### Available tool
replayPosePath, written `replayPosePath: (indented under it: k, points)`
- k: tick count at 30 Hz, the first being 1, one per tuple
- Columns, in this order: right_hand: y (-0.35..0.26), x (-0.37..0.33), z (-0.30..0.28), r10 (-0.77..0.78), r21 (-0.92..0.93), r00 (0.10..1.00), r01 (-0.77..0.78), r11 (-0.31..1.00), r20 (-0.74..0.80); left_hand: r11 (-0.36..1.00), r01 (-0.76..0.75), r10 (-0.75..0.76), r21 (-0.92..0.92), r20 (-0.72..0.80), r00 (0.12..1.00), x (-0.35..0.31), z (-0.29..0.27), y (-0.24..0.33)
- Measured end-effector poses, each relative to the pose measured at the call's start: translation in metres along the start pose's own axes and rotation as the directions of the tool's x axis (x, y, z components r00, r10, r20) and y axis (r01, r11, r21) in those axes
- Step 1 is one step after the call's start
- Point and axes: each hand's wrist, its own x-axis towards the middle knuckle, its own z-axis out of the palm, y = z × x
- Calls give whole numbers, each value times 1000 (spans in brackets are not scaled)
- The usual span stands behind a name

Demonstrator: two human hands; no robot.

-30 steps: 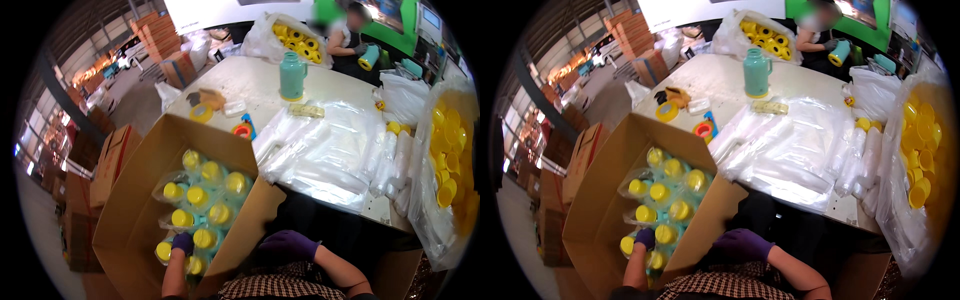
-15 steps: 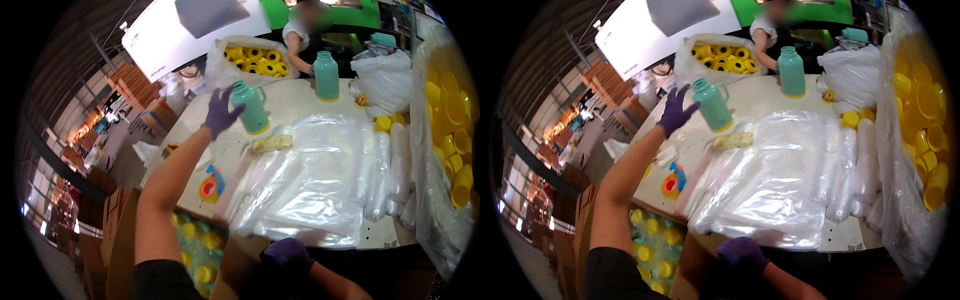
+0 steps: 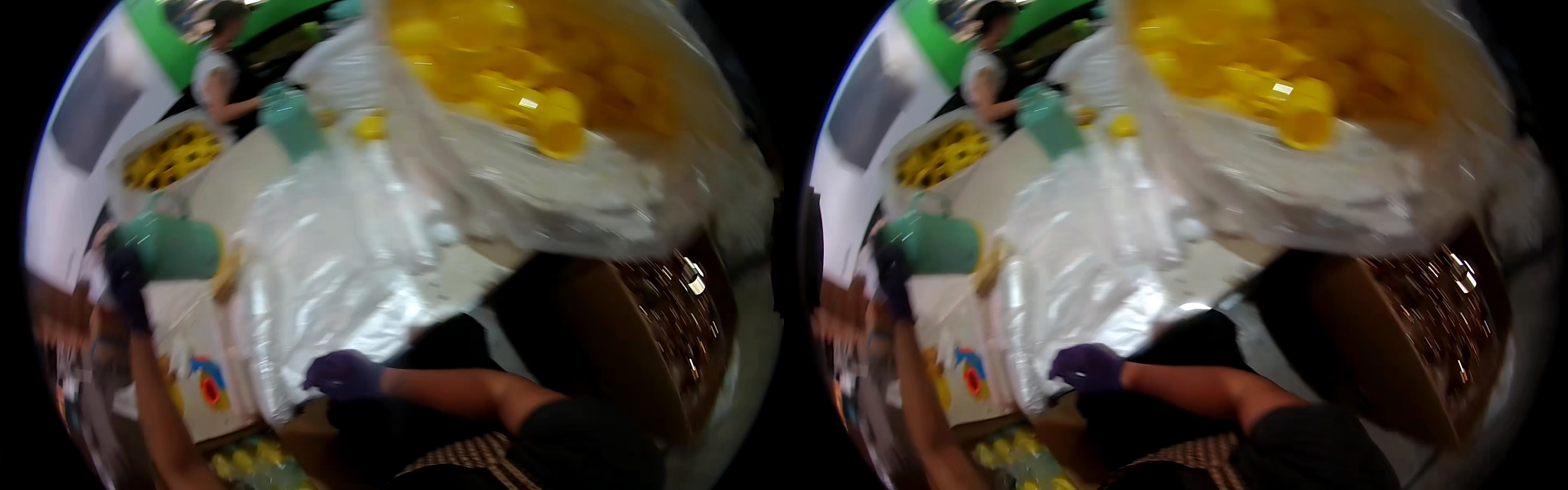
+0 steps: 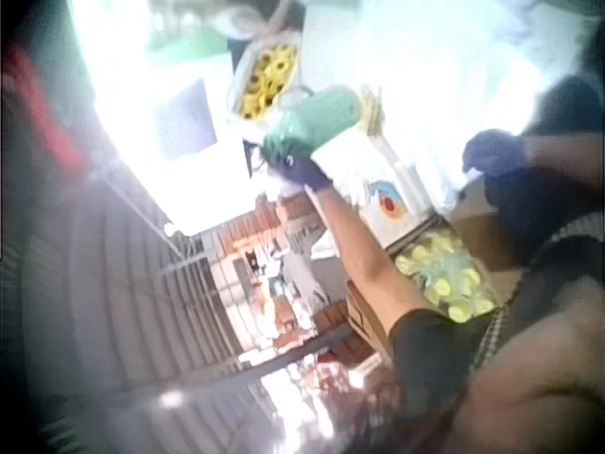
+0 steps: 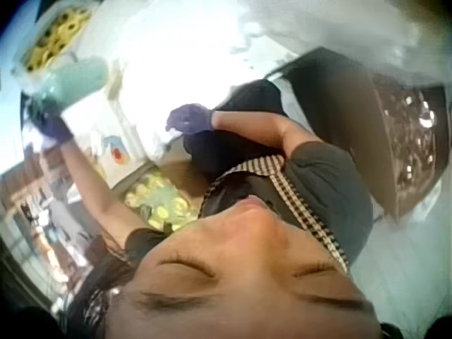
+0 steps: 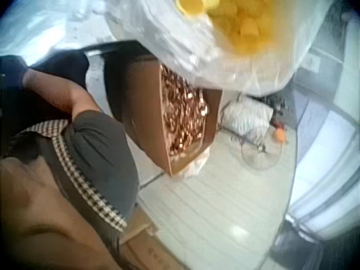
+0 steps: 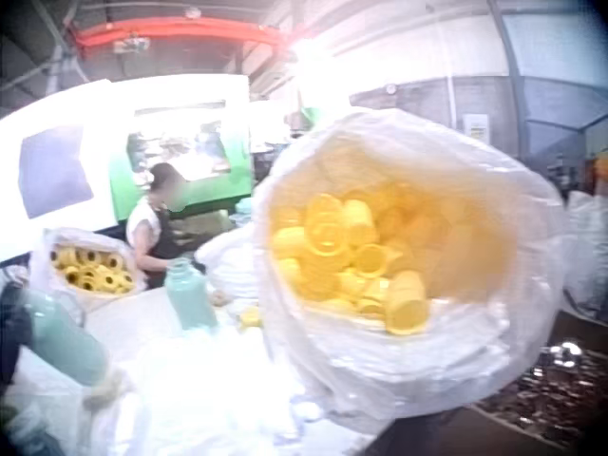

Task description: The person assembles teal plastic bottles by inserting a copper-colored metal ring into the neck, screwing on a yellow cap, and placing the finished unit into a cardboard box. The process is repeated continuously with multiple bottles.

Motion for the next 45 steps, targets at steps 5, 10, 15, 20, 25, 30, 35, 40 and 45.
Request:
replayPosePath:
  k: [5, 10, 15, 20, 25, 30, 35, 40, 45]
  points:
    - [-33, -44, -26, -245, 15, 856, 283, 959, -455, 916, 14, 110, 401, -285, 952, -60, 27, 347]
    - [-158, -216, -122, -365, -606, 861, 86, 791, -354, 961, -136, 229, 242, -414, 881, -152, 78, 443]
    - [-272, -359, -229, -247, -876, 841, -448, 180, -481, 994, 86, -100, 71, 224, 969, -176, 125, 496]
    - [-304, -518, -350, 10, -301, 311, -910, -287, -950, 630, 775, -495, -42, 747, 443, -145, 188, 444]
    - [-245, -559, -374, 138, -265, 226, -834, -484, -964, 454, 744, -396, -490, 636, 662, -207, 209, 375]
    - [-263, -618, -402, -95, -288, 298, -952, -108, -950, 571, 784, -494, -242, 661, 564, -177, 209, 417]
    - [-301, -516, -366, -99, -134, 119, -333, 933, -988, 688, 654, -600, -314, 261, 756, -213, 229, 438]
    - [-260, -312, -191, 282, 489, 568, 252, 835, -773, 691, 684, -672, -234, 144, 727, -238, 190, 450]
    - [-208, -188, -97, 393, 754, 874, -49, 655, -285, 319, 593, -429, -739, 446, 786, -232, 195, 466]
